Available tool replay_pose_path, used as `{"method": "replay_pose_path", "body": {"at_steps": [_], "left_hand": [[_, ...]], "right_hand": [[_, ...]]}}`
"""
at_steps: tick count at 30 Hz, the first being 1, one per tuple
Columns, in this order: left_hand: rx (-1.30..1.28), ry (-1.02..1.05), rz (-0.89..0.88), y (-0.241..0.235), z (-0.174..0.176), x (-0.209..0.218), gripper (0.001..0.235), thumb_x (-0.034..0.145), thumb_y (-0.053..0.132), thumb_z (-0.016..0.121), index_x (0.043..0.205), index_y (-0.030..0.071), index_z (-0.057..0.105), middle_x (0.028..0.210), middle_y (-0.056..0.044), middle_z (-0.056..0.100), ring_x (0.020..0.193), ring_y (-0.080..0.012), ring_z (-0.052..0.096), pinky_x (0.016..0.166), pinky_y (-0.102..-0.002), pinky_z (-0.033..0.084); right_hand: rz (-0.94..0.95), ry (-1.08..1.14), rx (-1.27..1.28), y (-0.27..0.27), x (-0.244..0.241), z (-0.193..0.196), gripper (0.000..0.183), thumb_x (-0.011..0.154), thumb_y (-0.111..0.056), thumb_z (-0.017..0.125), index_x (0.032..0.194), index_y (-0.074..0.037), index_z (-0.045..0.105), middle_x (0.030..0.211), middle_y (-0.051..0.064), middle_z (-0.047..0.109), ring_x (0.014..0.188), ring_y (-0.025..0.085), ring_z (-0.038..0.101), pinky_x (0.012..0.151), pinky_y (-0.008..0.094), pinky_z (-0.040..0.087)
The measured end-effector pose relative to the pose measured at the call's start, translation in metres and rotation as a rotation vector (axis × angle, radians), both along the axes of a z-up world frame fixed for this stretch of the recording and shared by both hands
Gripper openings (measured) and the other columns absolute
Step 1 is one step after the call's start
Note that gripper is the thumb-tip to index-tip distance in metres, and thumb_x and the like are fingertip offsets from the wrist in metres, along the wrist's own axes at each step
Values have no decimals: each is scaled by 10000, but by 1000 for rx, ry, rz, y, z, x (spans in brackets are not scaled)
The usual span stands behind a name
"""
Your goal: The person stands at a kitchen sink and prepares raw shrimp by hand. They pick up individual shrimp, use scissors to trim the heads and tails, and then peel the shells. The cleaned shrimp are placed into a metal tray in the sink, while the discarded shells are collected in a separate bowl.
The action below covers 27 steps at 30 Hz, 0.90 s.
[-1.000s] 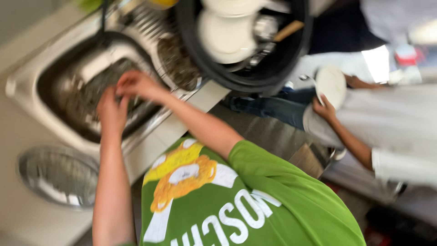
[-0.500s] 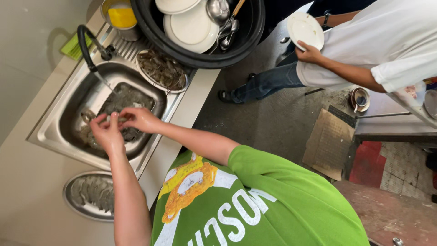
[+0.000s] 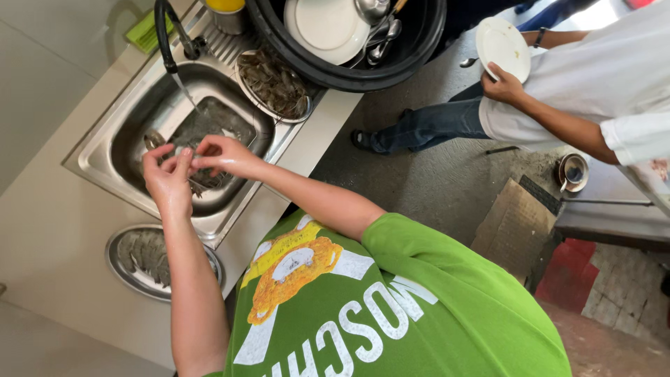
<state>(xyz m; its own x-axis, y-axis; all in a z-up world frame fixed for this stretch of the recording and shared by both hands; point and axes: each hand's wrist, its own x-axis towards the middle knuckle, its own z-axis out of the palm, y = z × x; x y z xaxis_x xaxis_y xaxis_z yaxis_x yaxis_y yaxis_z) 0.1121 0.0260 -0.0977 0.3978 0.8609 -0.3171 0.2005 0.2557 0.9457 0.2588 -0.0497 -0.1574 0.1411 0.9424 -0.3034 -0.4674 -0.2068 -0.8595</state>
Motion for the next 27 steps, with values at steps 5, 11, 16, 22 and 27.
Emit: {"method": "replay_pose_path", "body": {"at_steps": [5, 11, 16, 22, 27], "left_hand": [[22, -160, -37, -2, -17, 9, 456, 1025, 56, 768, 1394, 44, 500, 1119, -113, 692, 983, -167, 708, 820, -280, 604], [118, -73, 4, -10, -5, 40, 336, 1025, 103, 760, 1234, 40, 504, 1038, -109, 751, 949, -142, 723, 767, -288, 598], [237, 30, 165, -23, 15, 67, 301, 1007, 113, 745, 1212, 25, 543, 1038, -103, 773, 923, -122, 719, 774, -268, 606], [328, 85, 365, -36, 28, 77, 220, 1001, 87, 717, 1170, 14, 595, 1083, -117, 768, 976, -162, 765, 803, -295, 647], [386, 291, 358, -37, 38, 70, 159, 1063, 112, 607, 1205, 42, 588, 1016, -114, 809, 901, -194, 803, 747, -328, 607]], "right_hand": [[46, 180, -60, -3, 23, 3, 254, 940, -259, 753, 1105, -88, 661, 1057, 41, 699, 1021, 174, 715, 770, 374, 655], [8, 298, -88, -9, 50, 20, 168, 1001, -236, 667, 1105, -107, 642, 1091, 18, 665, 1044, 178, 686, 784, 368, 625], [-25, 159, -29, 0, 55, 23, 229, 1062, -234, 648, 1200, -51, 656, 1127, 53, 667, 1034, 144, 640, 797, 332, 599], [1, -1, 106, 14, 49, 41, 262, 1052, -196, 657, 1249, -23, 645, 1168, 88, 711, 1047, 142, 683, 828, 312, 608], [-6, -274, 201, 18, 42, 58, 229, 1023, -110, 694, 1213, 6, 640, 1076, 115, 772, 988, 134, 726, 795, 303, 652]]}}
